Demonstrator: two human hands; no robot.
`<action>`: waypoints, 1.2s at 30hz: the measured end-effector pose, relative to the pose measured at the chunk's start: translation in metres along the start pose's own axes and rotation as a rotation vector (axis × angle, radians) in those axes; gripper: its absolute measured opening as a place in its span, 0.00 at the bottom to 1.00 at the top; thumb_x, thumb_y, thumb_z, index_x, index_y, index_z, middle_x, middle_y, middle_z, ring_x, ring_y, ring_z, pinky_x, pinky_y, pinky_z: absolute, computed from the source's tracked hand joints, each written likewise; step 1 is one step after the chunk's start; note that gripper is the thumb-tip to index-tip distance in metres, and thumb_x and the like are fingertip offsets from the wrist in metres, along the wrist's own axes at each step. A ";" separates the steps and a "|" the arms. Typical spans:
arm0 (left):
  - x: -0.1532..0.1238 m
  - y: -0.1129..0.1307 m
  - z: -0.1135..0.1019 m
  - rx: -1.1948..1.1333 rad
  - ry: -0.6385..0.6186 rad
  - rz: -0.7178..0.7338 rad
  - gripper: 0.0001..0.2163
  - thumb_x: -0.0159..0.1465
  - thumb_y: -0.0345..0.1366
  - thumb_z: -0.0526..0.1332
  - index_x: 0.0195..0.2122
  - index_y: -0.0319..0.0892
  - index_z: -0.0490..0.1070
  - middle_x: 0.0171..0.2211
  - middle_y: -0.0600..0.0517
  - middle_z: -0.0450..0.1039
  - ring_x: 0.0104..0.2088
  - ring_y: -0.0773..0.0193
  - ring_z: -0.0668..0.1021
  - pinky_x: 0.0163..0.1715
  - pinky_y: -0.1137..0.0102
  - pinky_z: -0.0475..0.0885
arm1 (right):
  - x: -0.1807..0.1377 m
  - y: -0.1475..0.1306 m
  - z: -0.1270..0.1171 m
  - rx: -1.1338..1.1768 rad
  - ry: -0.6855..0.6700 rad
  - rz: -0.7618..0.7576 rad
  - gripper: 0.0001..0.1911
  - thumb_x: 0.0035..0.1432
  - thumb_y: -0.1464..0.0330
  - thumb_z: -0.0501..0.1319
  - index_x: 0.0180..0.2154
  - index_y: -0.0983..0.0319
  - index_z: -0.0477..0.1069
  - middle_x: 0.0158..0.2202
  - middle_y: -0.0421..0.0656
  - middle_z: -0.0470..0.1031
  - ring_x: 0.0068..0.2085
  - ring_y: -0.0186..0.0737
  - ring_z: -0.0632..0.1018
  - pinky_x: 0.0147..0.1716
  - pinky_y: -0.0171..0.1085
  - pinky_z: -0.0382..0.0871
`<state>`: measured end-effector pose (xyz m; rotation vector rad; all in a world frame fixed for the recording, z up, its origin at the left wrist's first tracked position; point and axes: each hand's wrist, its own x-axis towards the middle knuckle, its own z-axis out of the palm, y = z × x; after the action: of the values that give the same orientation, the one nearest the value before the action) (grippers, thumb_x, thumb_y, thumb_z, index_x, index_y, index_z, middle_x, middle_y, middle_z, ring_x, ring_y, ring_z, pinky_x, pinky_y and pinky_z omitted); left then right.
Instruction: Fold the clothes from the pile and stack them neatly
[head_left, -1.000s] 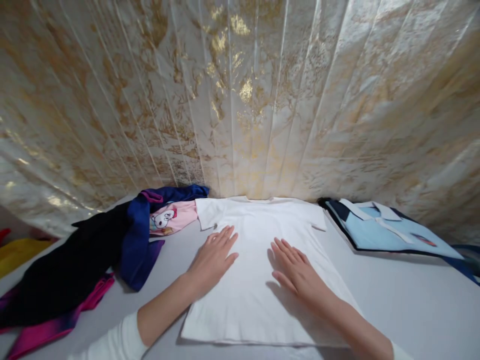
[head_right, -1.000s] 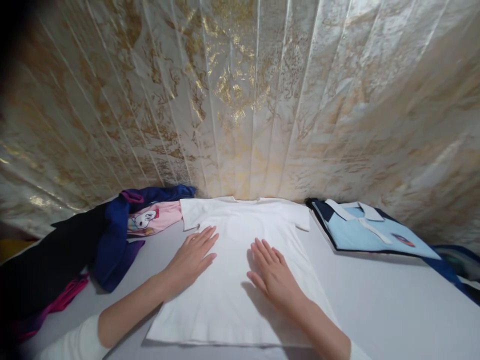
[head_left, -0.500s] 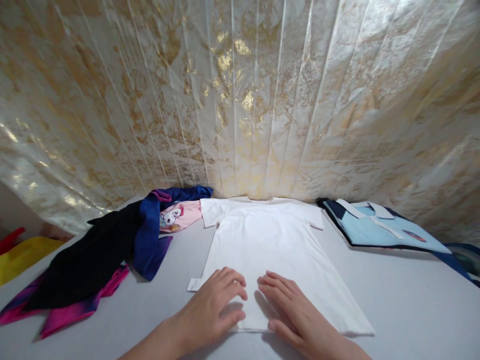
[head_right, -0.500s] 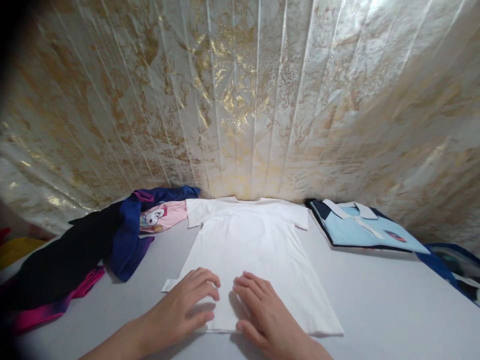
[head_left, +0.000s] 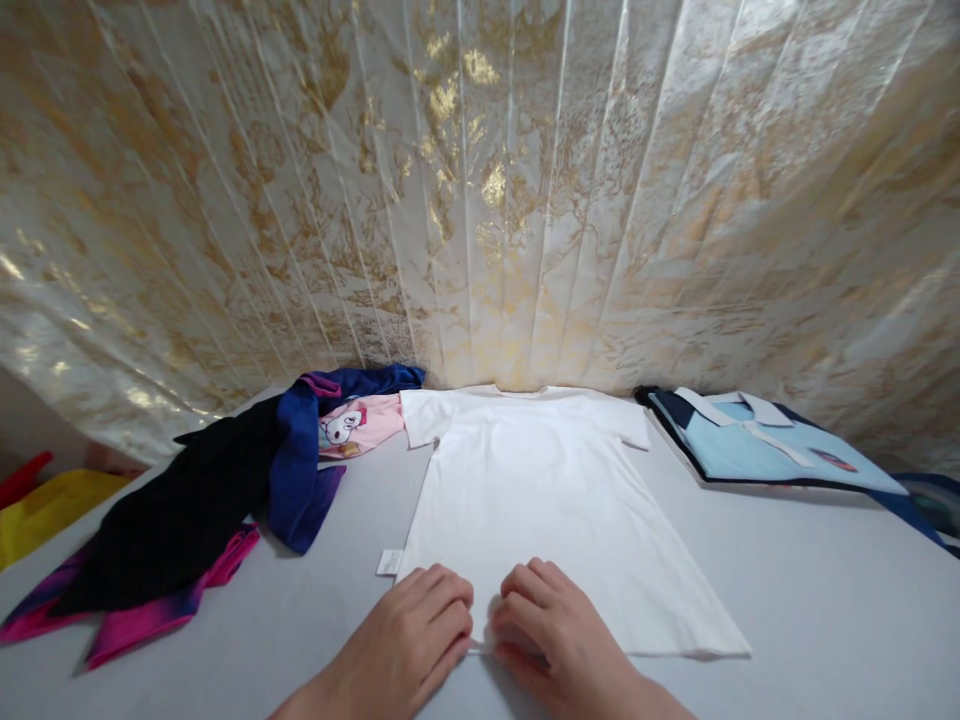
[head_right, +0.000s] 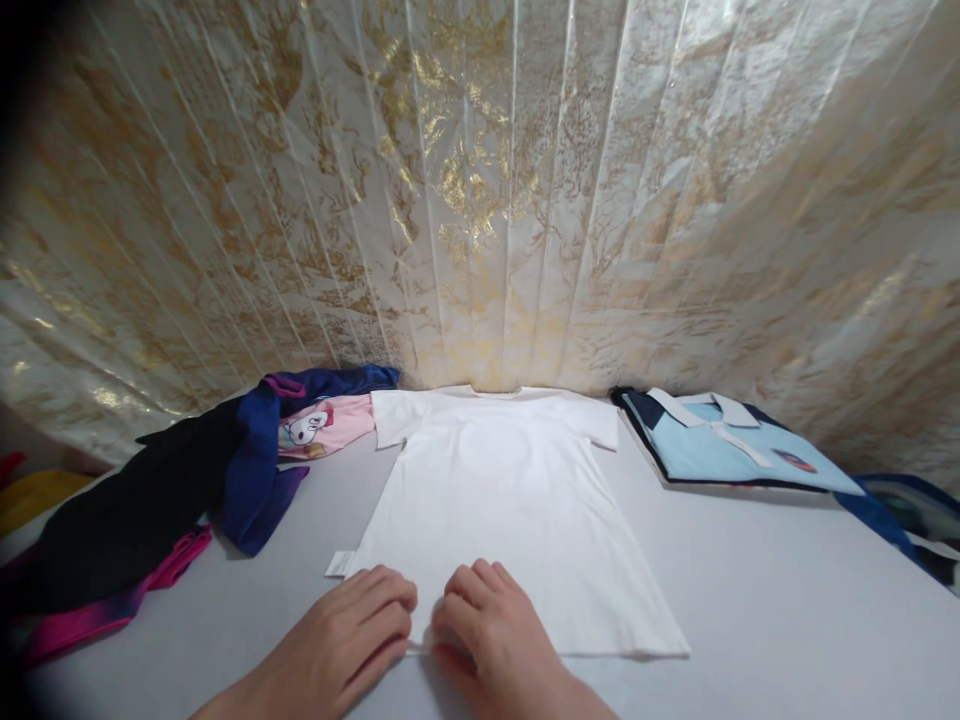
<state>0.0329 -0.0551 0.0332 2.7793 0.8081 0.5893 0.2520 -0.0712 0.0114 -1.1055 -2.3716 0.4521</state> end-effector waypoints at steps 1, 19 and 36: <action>0.000 0.001 0.000 0.016 0.012 0.019 0.06 0.68 0.27 0.51 0.37 0.42 0.65 0.39 0.50 0.72 0.39 0.62 0.72 0.41 0.68 0.68 | 0.000 0.000 0.001 -0.001 0.016 -0.015 0.07 0.53 0.77 0.59 0.33 0.59 0.68 0.35 0.41 0.71 0.37 0.39 0.68 0.36 0.37 0.60; -0.012 0.001 0.002 -0.147 0.046 0.049 0.08 0.63 0.22 0.54 0.36 0.43 0.65 0.39 0.50 0.72 0.42 0.63 0.74 0.58 0.62 0.63 | -0.002 0.001 0.003 -0.105 -0.002 -0.256 0.06 0.54 0.76 0.57 0.30 0.60 0.63 0.34 0.40 0.72 0.35 0.37 0.66 0.37 0.38 0.58; -0.035 -0.046 -0.010 0.099 -0.211 -0.222 0.27 0.70 0.49 0.52 0.67 0.52 0.47 0.68 0.49 0.46 0.67 0.53 0.53 0.62 0.54 0.54 | -0.003 -0.008 -0.001 -0.082 -0.091 -0.248 0.06 0.62 0.73 0.53 0.32 0.60 0.66 0.32 0.41 0.72 0.33 0.36 0.68 0.35 0.36 0.60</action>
<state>-0.0201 -0.0352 0.0174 2.7246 1.1021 0.2187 0.2491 -0.0787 0.0156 -0.8245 -2.5843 0.3262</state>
